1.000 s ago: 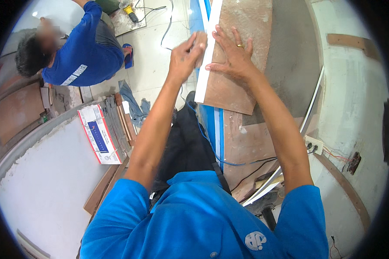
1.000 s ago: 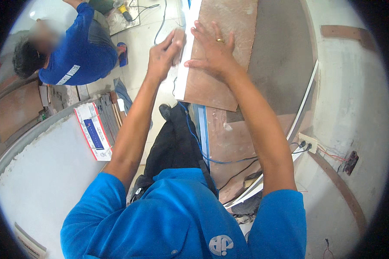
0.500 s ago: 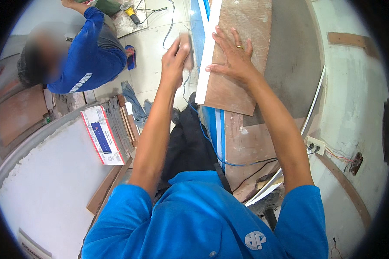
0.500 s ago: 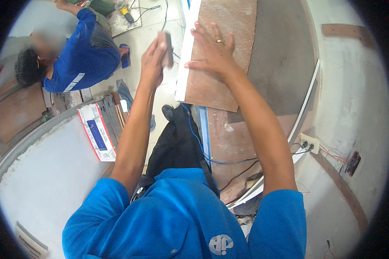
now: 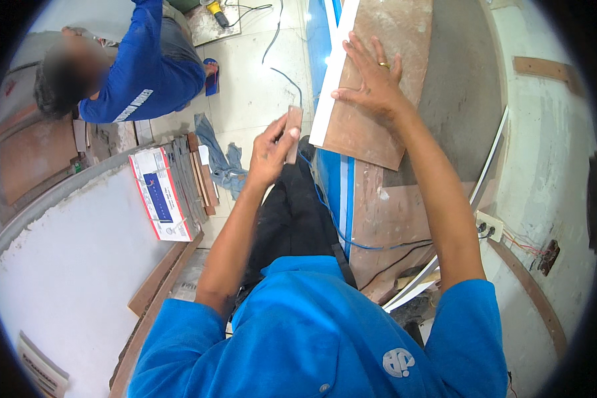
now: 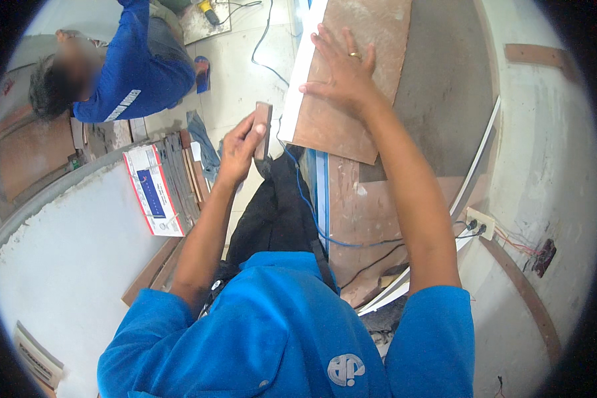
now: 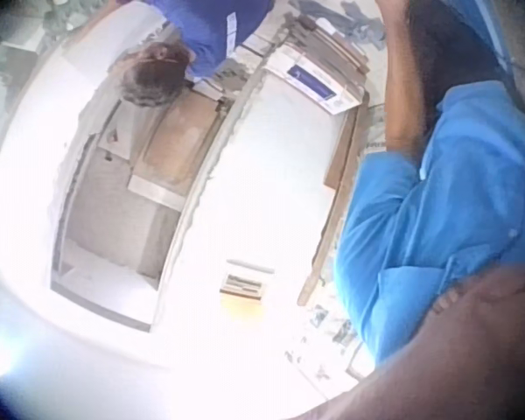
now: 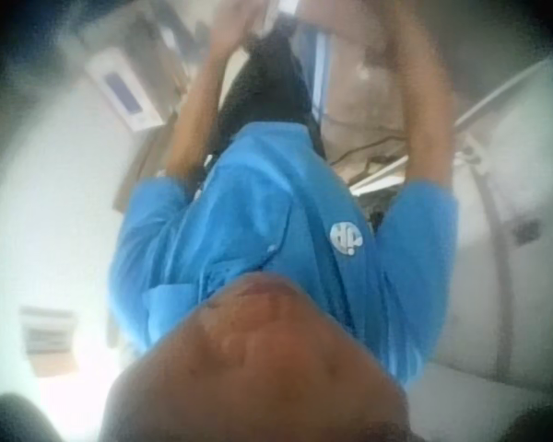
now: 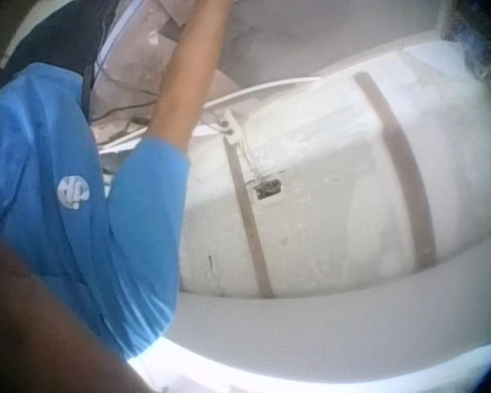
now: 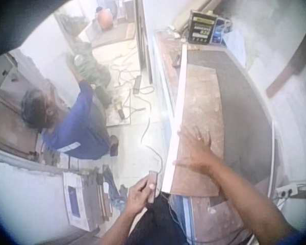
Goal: The person cuts a protective film from a board, then aligns and presses a white LED strip along the board's edge. The person smooths the strip repeatedly to ensure adhesion. Another worker is visible in the background using a power tool.
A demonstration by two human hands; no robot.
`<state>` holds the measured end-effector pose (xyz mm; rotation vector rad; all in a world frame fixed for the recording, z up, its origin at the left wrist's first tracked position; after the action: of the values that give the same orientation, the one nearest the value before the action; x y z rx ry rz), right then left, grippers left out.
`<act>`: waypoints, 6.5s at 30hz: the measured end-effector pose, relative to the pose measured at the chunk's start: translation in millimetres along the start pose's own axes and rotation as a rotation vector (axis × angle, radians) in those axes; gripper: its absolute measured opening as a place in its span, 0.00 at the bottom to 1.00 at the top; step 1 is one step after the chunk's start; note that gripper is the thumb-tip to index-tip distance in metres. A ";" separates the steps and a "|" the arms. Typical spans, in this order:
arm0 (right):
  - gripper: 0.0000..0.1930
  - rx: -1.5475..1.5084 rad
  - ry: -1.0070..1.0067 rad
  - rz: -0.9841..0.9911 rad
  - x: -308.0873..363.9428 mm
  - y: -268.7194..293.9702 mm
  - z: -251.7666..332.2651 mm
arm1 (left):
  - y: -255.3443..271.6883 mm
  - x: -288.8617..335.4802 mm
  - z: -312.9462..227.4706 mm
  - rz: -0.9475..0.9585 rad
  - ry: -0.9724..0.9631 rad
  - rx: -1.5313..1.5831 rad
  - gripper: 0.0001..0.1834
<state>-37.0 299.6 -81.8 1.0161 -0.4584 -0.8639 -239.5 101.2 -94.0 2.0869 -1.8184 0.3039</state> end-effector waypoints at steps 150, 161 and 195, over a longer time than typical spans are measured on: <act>0.60 -0.032 -0.120 0.159 -5.9 9.0 8.1 | -9.6 -123.4 -36.4 -0.164 -0.126 0.201 0.42; 0.59 -0.022 -0.097 0.115 -1.2 5.8 3.4 | -23.8 -68.3 -18.2 -0.072 -0.097 -0.246 0.41; 0.56 -0.121 -0.096 0.047 -3.9 8.4 5.4 | -32.5 68.1 -17.9 0.238 -0.011 -0.156 0.34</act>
<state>-39.6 301.8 -71.6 0.8526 -0.5028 -0.8904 -196.0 50.0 -55.4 1.7749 -2.0307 0.2027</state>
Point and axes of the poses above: each hand's wrist, its own x-axis away from the middle knuckle, its own y-axis out of the back of the hand, z = x × y, the point moved 6 cm from there along -x, towards the middle knuckle, and after that the axes turned 8 degrees about -x, right-handed, at the moved point
